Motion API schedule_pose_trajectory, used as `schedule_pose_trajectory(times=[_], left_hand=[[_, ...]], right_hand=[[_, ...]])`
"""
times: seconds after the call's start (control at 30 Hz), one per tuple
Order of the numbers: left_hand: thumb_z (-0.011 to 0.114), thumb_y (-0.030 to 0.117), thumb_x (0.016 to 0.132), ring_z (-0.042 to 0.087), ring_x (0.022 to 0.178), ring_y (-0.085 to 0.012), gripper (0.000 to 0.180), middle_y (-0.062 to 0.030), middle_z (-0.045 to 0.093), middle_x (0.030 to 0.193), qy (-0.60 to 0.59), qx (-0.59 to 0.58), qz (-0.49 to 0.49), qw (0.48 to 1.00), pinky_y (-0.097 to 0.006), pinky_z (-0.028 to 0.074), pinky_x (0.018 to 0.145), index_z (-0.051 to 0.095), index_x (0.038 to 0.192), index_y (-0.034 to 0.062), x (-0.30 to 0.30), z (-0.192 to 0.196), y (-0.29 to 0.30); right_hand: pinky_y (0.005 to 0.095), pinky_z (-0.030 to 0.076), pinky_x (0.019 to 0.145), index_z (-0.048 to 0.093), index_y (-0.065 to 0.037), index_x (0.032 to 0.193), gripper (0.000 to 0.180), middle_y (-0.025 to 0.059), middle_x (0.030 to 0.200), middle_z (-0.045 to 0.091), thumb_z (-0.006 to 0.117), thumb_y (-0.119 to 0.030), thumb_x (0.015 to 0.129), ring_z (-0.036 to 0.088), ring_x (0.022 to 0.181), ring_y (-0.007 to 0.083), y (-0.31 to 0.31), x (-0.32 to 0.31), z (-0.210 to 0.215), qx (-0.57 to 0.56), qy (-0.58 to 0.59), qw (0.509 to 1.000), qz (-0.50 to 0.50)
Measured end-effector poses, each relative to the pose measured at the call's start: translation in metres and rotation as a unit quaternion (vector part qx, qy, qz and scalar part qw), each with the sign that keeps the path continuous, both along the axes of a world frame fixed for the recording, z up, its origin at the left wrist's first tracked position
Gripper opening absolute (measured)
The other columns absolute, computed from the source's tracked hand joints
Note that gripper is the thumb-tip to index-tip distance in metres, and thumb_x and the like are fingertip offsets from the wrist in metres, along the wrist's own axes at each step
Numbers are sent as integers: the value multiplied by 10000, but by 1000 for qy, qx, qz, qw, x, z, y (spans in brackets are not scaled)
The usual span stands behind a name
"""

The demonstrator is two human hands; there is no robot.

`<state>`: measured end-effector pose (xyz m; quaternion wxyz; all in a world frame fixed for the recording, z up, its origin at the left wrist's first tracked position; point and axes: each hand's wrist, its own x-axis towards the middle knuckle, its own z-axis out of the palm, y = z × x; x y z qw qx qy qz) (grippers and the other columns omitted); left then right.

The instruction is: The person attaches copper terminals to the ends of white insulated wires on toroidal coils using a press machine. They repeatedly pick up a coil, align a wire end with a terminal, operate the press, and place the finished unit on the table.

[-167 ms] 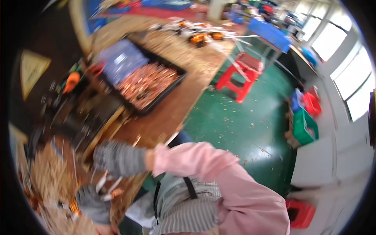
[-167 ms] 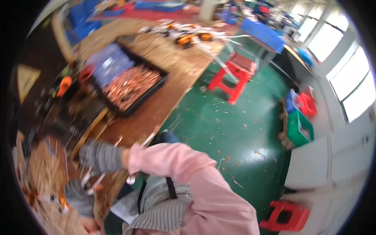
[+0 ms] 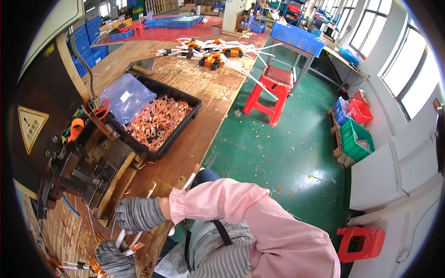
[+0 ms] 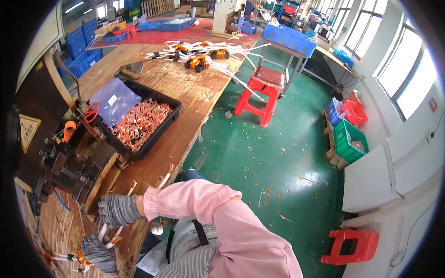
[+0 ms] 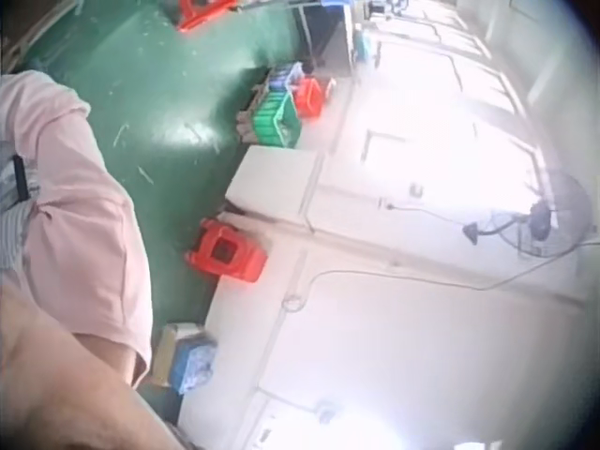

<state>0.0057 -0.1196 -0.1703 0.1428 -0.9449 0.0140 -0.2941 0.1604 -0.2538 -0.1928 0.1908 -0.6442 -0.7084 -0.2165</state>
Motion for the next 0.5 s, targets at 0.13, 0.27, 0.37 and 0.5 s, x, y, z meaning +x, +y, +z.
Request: schedule_pose_trajectory(times=[0.13, 0.27, 0.37, 0.5], left_hand=[[586, 196, 672, 468, 680, -312, 218, -130, 452, 709, 49, -24, 31, 998, -415, 365, 636, 474, 753, 28, -14, 6, 3], [602, 340, 629, 459, 715, -324, 363, -144, 451, 725, 60, 20, 41, 997, -426, 353, 668, 468, 752, 26, -20, 5, 8], [576, 300, 643, 464, 695, -305, 303, -133, 461, 714, 67, 14, 44, 997, -431, 356, 674, 470, 747, 36, -16, -4, 17], [572, 360, 641, 448, 691, -323, 354, -142, 440, 696, 59, 18, 47, 997, -435, 350, 671, 449, 734, 42, -19, -12, 21]], right_hand=[[348, 413, 673, 586, -68, 688, 173, 62, 721, 550, 552, -238, 692, 533, 733, 230, 4, -21, -17, 29, 78, 996, -18], [347, 410, 680, 562, -64, 695, 168, 65, 698, 532, 527, -229, 697, 528, 716, 228, -5, -36, 0, 29, -16, 999, -4], [344, 419, 640, 562, -64, 730, 194, 61, 695, 529, 517, -252, 721, 533, 705, 228, -14, -40, 9, -15, 30, 999, 1], [356, 406, 436, 570, -59, 728, 298, 99, 587, 535, 560, -356, 749, 517, 507, 259, -1, -59, -19, 32, 245, 968, -43]])
